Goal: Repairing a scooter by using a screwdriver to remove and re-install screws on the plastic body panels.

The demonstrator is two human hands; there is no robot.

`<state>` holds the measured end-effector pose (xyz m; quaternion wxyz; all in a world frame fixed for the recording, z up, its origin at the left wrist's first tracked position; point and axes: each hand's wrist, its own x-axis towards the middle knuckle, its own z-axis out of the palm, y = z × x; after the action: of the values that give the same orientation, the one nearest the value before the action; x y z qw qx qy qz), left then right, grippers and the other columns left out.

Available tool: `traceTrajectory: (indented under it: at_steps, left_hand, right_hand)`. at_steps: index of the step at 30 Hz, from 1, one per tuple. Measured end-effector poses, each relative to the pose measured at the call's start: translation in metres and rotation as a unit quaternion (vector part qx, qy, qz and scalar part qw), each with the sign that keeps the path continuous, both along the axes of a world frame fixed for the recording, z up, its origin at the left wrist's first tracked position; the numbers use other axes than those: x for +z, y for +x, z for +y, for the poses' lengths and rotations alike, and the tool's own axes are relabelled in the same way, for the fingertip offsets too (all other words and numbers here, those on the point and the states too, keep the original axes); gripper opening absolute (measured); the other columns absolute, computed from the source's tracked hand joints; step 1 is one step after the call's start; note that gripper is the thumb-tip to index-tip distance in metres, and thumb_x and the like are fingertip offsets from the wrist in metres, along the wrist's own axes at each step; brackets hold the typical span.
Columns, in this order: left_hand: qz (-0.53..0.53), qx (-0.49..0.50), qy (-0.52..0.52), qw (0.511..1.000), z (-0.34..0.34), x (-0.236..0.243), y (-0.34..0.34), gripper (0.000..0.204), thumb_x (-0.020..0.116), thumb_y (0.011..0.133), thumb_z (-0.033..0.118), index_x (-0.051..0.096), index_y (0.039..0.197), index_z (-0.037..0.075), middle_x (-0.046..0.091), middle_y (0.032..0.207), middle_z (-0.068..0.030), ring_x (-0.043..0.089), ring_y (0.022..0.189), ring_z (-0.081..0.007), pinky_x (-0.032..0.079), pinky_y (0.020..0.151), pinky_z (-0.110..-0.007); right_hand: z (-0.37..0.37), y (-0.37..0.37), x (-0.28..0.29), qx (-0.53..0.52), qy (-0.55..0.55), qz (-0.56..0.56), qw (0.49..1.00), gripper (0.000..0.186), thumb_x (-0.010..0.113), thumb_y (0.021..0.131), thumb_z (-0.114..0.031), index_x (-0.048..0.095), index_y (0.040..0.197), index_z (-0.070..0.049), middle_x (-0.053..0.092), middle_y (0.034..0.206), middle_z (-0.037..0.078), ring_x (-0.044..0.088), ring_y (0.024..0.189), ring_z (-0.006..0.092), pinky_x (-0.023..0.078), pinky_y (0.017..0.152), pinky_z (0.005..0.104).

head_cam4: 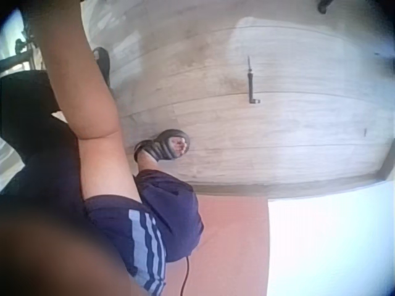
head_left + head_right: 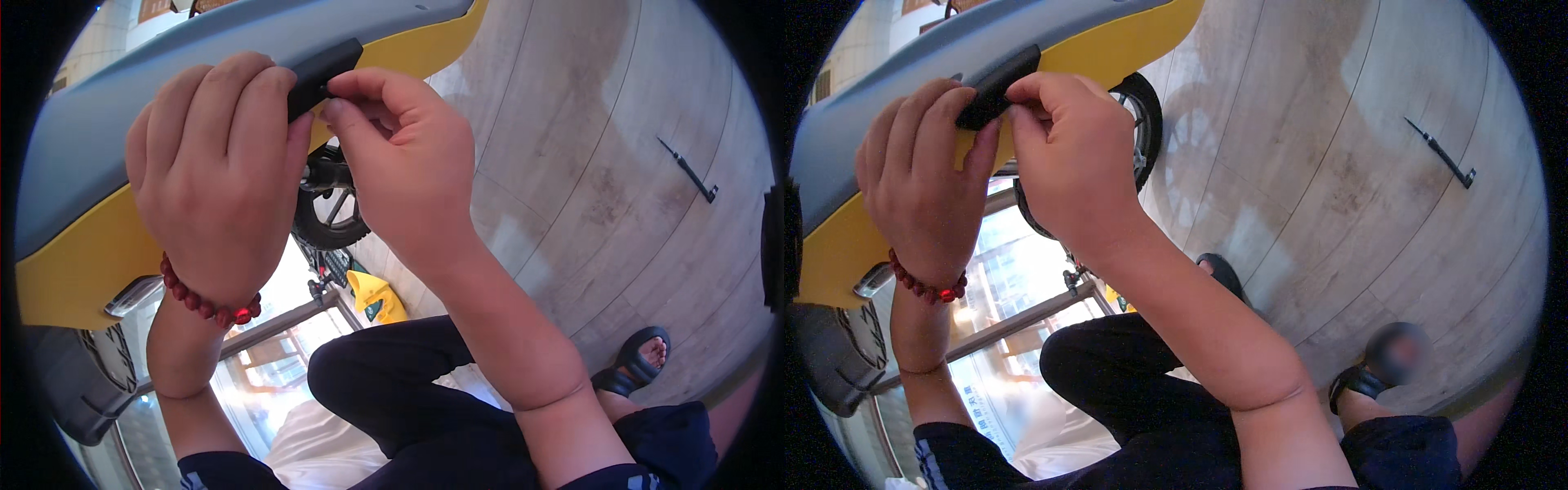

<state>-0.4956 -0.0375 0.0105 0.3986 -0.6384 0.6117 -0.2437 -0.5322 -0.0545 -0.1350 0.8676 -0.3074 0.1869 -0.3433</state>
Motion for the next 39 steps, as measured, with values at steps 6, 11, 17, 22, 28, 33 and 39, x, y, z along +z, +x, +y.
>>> traceTrajectory:
  at_steps: [6,11,17,22,28,33,39]
  left_hand:
    - [0.098,0.004,-0.017,0.995,0.005,0.007,-0.007,0.034,0.082,0.073,0.007,0.067,0.103,0.007,0.070,0.097,-0.0064,0.066,0.094,-0.0254,0.050,0.083,-0.038]
    - [0.256,0.070,-0.147,0.953,0.022,-0.008,-0.023,0.029,0.077,0.072,-0.003,0.065,0.098,0.002,0.066,0.086,-0.0104,0.066,0.071,-0.0255,0.051,0.064,-0.032]
    - [0.404,0.267,-0.391,0.782,0.045,-0.046,-0.032,0.031,0.076,0.080,-0.002,0.063,0.108,-0.004,0.070,0.093,-0.0120,0.070,0.084,-0.0158,0.056,0.072,-0.027]
    - [0.483,0.330,-0.458,0.669,0.052,-0.054,-0.035,0.029,0.073,0.083,-0.005,0.062,0.111,-0.006,0.069,0.099,-0.0117,0.069,0.087,-0.0140,0.056,0.077,-0.026]
    - [0.548,0.335,-0.503,0.578,0.051,-0.064,-0.032,0.031,0.070,0.085,-0.007,0.059,0.114,-0.008,0.068,0.101,-0.0121,0.069,0.090,-0.0150,0.056,0.080,-0.026]
    - [0.565,0.354,-0.510,0.543,0.046,-0.063,-0.031,0.032,0.069,0.086,-0.007,0.058,0.116,-0.008,0.068,0.101,-0.0130,0.068,0.091,-0.0150,0.056,0.081,-0.026]
    - [0.578,0.334,-0.517,0.536,0.041,-0.062,-0.032,0.032,0.069,0.086,-0.008,0.058,0.116,-0.008,0.068,0.102,-0.0139,0.068,0.090,-0.0148,0.056,0.081,-0.026]
  right_hand:
    - [-0.004,-0.007,0.006,0.072,0.211,-0.113,0.968,0.015,0.062,0.092,0.000,0.062,0.106,0.006,0.070,0.095,0.011,0.069,0.088,0.0145,0.055,0.081,0.0263]
    - [-0.007,-0.027,0.004,0.109,0.286,-0.130,0.943,0.014,0.064,0.091,0.001,0.062,0.105,0.005,0.069,0.094,0.009,0.068,0.088,0.0125,0.055,0.080,0.0247]
    - [-0.002,-0.037,-0.006,0.119,0.230,-0.053,0.964,0.016,0.064,0.092,0.004,0.061,0.107,0.005,0.069,0.098,0.012,0.069,0.089,0.0157,0.056,0.084,0.0270]
    - [0.005,-0.036,-0.010,0.081,0.144,-0.012,0.986,0.015,0.066,0.091,0.003,0.065,0.106,0.004,0.069,0.097,0.007,0.066,0.088,0.0119,0.054,0.081,0.0245]
    - [0.011,-0.031,-0.011,0.046,0.091,0.045,0.994,0.016,0.067,0.091,0.002,0.066,0.107,0.003,0.068,0.095,0.004,0.064,0.086,0.0095,0.052,0.079,0.0234]
    - [0.004,-0.032,-0.015,-0.022,-0.032,0.060,0.997,0.014,0.069,0.088,0.003,0.068,0.103,0.003,0.068,0.095,0.006,0.064,0.084,0.0106,0.053,0.075,0.0245]
    - [-0.001,-0.031,-0.015,-0.113,-0.174,0.064,0.976,0.014,0.071,0.083,0.005,0.069,0.096,0.001,0.067,0.092,0.009,0.065,0.080,0.0137,0.053,0.071,0.0260]
